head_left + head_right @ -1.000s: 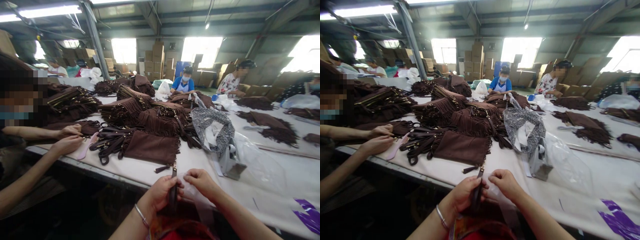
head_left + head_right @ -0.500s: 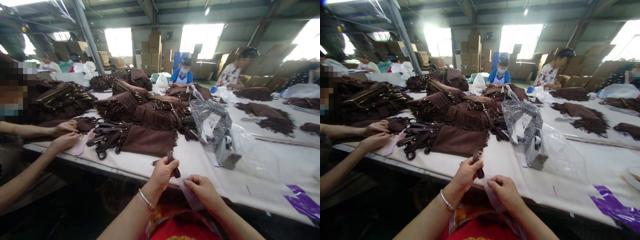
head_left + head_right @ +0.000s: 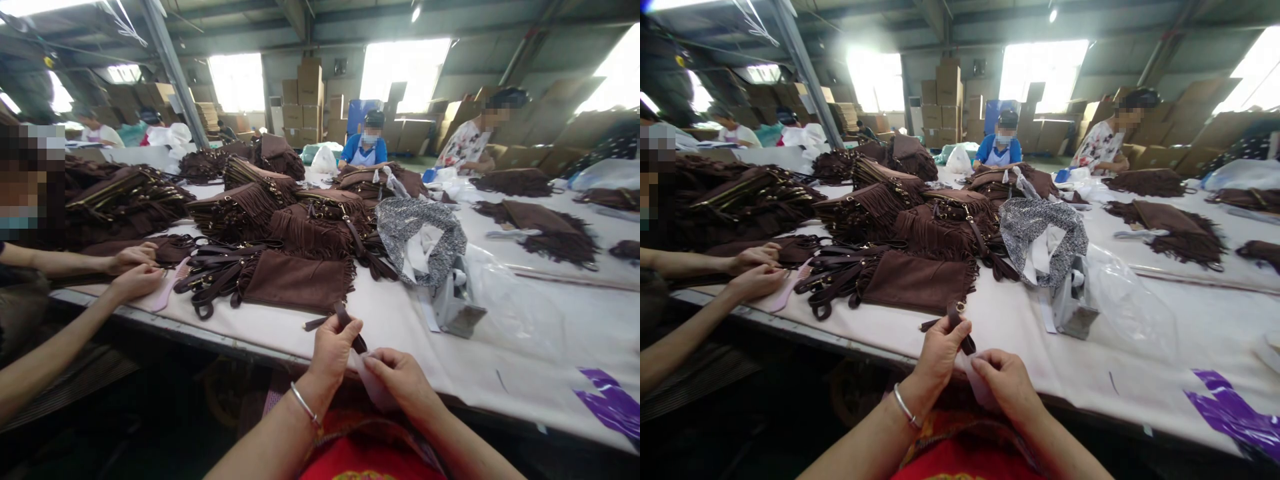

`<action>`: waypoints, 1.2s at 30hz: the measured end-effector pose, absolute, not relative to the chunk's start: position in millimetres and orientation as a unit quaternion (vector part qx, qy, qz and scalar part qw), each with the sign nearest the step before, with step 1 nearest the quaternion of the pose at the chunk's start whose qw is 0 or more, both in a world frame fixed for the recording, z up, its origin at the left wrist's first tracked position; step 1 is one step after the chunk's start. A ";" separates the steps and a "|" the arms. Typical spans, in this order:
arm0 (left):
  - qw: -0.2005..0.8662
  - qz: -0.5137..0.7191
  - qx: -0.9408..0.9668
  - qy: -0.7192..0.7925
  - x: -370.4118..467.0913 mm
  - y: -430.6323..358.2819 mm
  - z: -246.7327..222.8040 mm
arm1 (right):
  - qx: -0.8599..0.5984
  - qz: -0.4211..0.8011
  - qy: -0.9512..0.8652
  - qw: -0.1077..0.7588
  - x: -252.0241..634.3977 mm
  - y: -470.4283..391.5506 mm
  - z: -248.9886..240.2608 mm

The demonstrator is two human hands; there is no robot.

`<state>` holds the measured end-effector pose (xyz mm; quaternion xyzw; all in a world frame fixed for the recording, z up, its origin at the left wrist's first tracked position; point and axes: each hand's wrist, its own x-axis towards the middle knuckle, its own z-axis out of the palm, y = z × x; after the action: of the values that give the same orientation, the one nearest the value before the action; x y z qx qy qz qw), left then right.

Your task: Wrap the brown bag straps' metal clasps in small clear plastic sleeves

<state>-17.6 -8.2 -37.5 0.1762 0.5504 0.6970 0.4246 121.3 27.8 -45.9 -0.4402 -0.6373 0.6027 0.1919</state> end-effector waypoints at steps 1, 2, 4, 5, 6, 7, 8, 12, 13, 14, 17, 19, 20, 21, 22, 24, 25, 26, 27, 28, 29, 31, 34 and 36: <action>0.422 0.699 0.173 0.550 -16.5 -8.6 -38.0 | -0.443 0.604 -0.634 0.192 121.1 28.1 -46.5; 0.421 0.702 0.171 0.549 -15.6 -8.8 -38.7 | -0.444 0.607 -0.630 0.193 120.8 28.3 -47.4; 0.419 0.706 0.171 0.545 -14.6 -9.4 -40.4 | -0.438 0.623 -0.618 0.198 120.4 28.7 -49.3; 0.421 0.707 0.172 0.542 -14.5 -9.8 -41.4 | -0.431 0.637 -0.606 0.202 120.1 28.8 -50.0; 0.426 0.707 0.173 0.538 -14.9 -10.2 -42.3 | -0.424 0.651 -0.595 0.206 120.0 28.9 -50.3; 0.435 0.705 0.175 0.532 -15.6 -10.7 -43.2 | -0.420 0.661 -0.586 0.207 119.9 28.8 -50.2; 0.448 0.702 0.176 0.524 -16.9 -11.5 -43.8 | -0.418 0.666 -0.582 0.206 119.9 28.6 -49.6; 0.534 0.677 0.187 0.470 -28.8 -17.2 -42.6 | -0.440 0.650 -0.585 0.206 120.8 28.0 -44.0; 0.559 0.667 0.197 0.452 -33.0 -19.1 -41.2 | -0.444 0.647 -0.584 0.208 121.1 28.0 -42.4; 0.579 0.655 0.211 0.438 -37.3 -21.0 -39.5 | -0.448 0.644 -0.584 0.211 121.3 28.0 -41.1; 0.592 0.618 0.260 0.448 -48.0 -25.1 -33.3 | -0.451 0.634 -0.589 0.217 122.4 28.0 -39.5; 0.571 0.598 0.294 0.479 -51.4 -25.3 -30.1 | -0.450 0.638 -0.585 0.221 123.9 27.7 -41.1; 0.556 0.590 0.313 0.495 -51.6 -24.5 -29.1 | -0.449 0.644 -0.579 0.221 125.0 27.4 -42.5; 0.536 0.587 0.327 0.512 -51.1 -23.3 -28.9 | -0.448 0.651 -0.571 0.221 126.1 27.1 -44.2; 0.514 0.588 0.335 0.528 -49.8 -21.7 -29.3 | -0.448 0.660 -0.562 0.219 127.3 26.7 -45.8; 0.479 0.600 0.323 0.553 -45.6 -18.1 -32.2 | -0.444 0.679 -0.543 0.218 129.1 25.9 -48.6; 0.471 0.610 0.307 0.559 -43.0 -16.4 -34.5 | -0.441 0.689 -0.532 0.219 129.5 25.5 -49.4; 0.468 0.619 0.293 0.558 -40.3 -15.0 -37.1 | -0.438 0.697 -0.522 0.222 129.6 25.0 -49.7; 0.469 0.627 0.283 0.553 -37.7 -14.1 -39.7 | -0.436 0.704 -0.513 0.226 129.3 24.5 -49.6; 0.469 0.634 0.277 0.549 -35.2 -13.5 -42.1 | -0.437 0.708 -0.504 0.232 128.8 23.9 -49.2; 0.465 0.640 0.274 0.546 -32.8 -13.3 -44.2 | -0.439 0.710 -0.497 0.238 128.1 23.4 -48.5; 0.455 0.647 0.273 0.548 -29.0 -13.9 -47.1 | -0.448 0.709 -0.486 0.245 126.5 22.6 -47.0; 0.436 0.651 0.269 0.560 -25.2 -15.8 -48.1 | -0.468 0.694 -0.483 0.256 124.5 22.9 -46.3; 0.424 0.654 0.265 0.568 -23.7 -17.0 -47.2 | -0.477 0.680 -0.489 0.266 123.5 23.9 -47.1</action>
<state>-23.7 -17.0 -47.2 0.2655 0.5677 0.6538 0.4240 123.5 23.9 -47.1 -0.4769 -0.4886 0.6803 0.2662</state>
